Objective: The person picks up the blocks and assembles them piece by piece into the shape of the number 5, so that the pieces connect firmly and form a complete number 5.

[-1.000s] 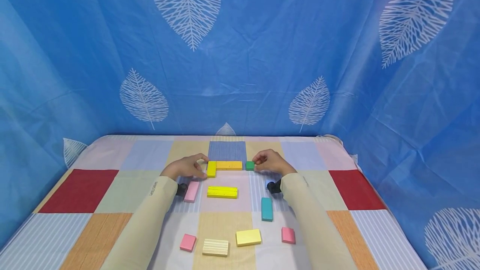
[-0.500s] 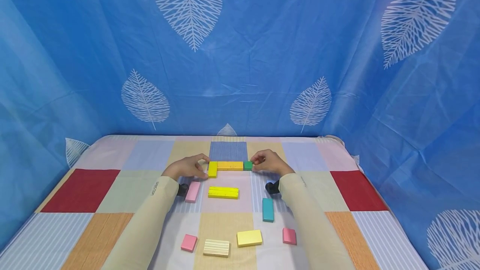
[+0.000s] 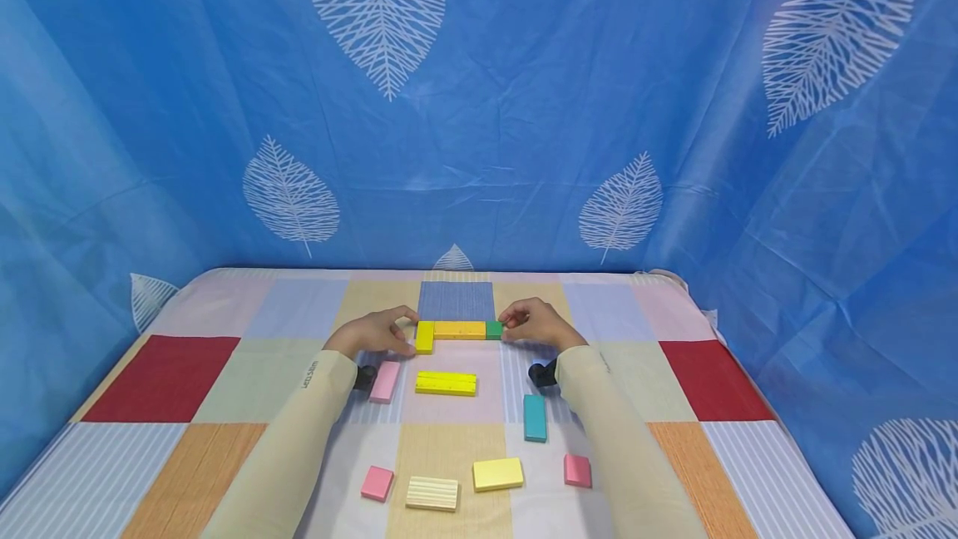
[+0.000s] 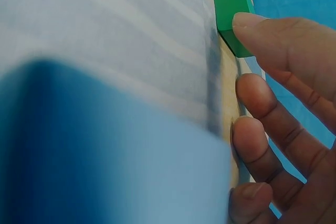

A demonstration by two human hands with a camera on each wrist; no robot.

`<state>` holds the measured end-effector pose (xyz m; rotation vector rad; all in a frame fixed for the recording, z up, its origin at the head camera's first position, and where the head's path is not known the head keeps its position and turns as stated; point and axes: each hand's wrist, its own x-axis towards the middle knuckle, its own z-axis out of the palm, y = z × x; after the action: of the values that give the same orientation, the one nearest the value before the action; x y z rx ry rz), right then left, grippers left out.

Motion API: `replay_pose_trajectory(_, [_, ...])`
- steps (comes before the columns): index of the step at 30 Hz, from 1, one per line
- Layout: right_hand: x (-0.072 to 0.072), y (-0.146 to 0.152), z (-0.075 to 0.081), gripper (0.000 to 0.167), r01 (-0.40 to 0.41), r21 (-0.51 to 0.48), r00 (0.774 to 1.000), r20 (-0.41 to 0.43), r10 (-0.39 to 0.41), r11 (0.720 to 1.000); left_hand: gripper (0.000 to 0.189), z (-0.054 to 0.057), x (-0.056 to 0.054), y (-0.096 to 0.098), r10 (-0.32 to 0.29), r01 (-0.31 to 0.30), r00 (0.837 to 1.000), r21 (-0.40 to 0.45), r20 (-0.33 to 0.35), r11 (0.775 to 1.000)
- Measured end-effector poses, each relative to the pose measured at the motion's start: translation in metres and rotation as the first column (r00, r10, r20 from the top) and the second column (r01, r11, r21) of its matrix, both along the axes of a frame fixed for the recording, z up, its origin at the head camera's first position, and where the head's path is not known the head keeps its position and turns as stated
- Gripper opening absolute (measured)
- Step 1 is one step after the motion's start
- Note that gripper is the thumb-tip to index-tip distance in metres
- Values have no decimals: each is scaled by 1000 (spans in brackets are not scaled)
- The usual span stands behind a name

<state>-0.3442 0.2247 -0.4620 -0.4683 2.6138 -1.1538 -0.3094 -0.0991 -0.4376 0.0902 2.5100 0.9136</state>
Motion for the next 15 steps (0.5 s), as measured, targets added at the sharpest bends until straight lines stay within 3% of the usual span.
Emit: replay_pose_trajectory(15, [4,-2,1,30,15,0,1000,10,-15,1000,62,-1,1,-1,-6,6,1000,20,-4,1000])
